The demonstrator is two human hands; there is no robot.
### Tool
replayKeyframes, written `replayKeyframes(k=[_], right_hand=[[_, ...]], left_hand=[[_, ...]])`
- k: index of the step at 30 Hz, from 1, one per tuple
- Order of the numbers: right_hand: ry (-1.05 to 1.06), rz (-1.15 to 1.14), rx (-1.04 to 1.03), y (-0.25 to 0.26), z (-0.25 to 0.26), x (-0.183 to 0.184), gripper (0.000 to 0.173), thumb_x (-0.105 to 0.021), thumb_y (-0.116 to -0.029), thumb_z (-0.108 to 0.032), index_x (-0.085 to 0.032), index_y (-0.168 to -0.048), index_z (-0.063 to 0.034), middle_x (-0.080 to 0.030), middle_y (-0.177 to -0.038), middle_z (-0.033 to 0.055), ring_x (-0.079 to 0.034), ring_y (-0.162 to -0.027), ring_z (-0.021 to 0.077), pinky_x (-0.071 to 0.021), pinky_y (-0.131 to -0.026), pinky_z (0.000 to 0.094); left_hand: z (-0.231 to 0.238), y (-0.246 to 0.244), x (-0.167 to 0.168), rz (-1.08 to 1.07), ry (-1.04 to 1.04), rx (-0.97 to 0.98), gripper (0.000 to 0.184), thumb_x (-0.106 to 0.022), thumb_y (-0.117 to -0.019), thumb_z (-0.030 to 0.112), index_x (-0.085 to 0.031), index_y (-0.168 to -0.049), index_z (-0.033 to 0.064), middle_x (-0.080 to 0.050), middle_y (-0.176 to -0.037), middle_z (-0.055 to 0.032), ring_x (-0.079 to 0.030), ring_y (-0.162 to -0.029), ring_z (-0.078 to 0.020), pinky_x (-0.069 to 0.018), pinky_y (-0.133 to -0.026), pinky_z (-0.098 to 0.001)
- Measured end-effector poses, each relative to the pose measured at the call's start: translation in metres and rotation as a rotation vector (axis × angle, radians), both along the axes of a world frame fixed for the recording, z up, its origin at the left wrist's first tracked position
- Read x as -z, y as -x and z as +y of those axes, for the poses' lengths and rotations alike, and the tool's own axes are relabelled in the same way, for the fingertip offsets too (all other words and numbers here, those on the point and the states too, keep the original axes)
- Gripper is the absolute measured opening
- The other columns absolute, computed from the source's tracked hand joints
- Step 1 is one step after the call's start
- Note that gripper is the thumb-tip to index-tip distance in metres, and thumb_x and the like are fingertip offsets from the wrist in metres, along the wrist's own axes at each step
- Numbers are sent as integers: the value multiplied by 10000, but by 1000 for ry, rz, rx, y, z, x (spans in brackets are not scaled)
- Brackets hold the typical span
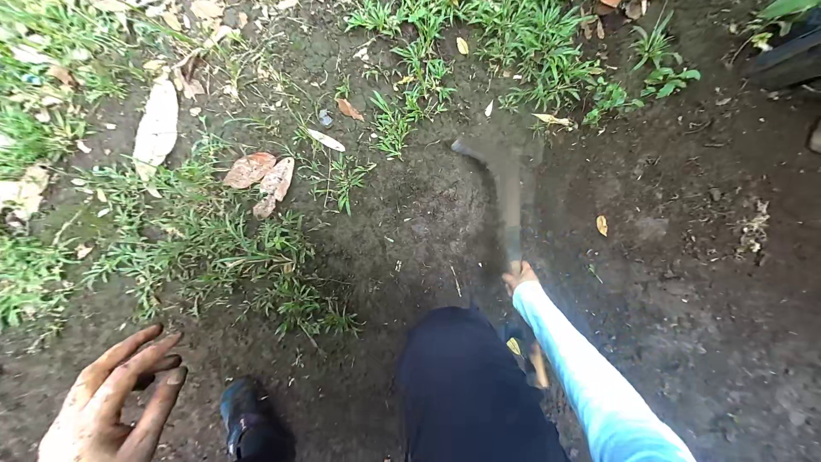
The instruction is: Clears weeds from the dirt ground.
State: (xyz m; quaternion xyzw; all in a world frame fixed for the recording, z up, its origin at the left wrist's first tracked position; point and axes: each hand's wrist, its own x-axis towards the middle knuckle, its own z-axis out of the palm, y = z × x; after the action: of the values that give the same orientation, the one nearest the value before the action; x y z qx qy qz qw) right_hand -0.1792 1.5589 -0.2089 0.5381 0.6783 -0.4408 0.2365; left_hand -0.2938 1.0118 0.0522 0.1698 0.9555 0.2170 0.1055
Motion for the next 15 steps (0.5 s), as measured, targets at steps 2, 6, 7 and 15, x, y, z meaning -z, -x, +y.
replayKeyframes(k=[2,6,7,15], right_hand=[[-49,224,246,54,-8,-13,496,-609,-1011,-70,-403,-1442,64,-594,-954,201,-583,-693,216,-537,-687,371],[149,-124,42,87,-31,-73,546,-436,-1114,-155,-246,-1614,-46,-429,-1585,150,-495,-1410,242,-394,-1178,390],[-349,58,2,50,-64,-14,456,-614,-992,-96,-535,-1415,57,-657,-1266,289,-679,-1110,389,-541,-973,507],[20,183,186,49,-13,-25,487,-605,-1011,-54,-412,-1445,56,-590,-1035,223,-593,-754,229,-542,-709,367]], left_hand=[[-1,2,1,3,3,-1,445,-530,-1028,253,-593,-1345,-53,-467,-1450,-366,-660,-1071,-310,-553,-898,-384],[2,1,2,39,-19,25,443,-535,-1012,251,-605,-1321,-58,-468,-1442,-375,-659,-1088,-315,-551,-911,-379],[4,2,2,60,-32,31,436,-537,-1012,241,-604,-1320,-60,-459,-1445,-382,-659,-1086,-316,-553,-911,-375],[-3,6,8,67,-35,16,425,-523,-1022,264,-625,-1306,-35,-469,-1450,-360,-651,-1092,-312,-544,-915,-384]])
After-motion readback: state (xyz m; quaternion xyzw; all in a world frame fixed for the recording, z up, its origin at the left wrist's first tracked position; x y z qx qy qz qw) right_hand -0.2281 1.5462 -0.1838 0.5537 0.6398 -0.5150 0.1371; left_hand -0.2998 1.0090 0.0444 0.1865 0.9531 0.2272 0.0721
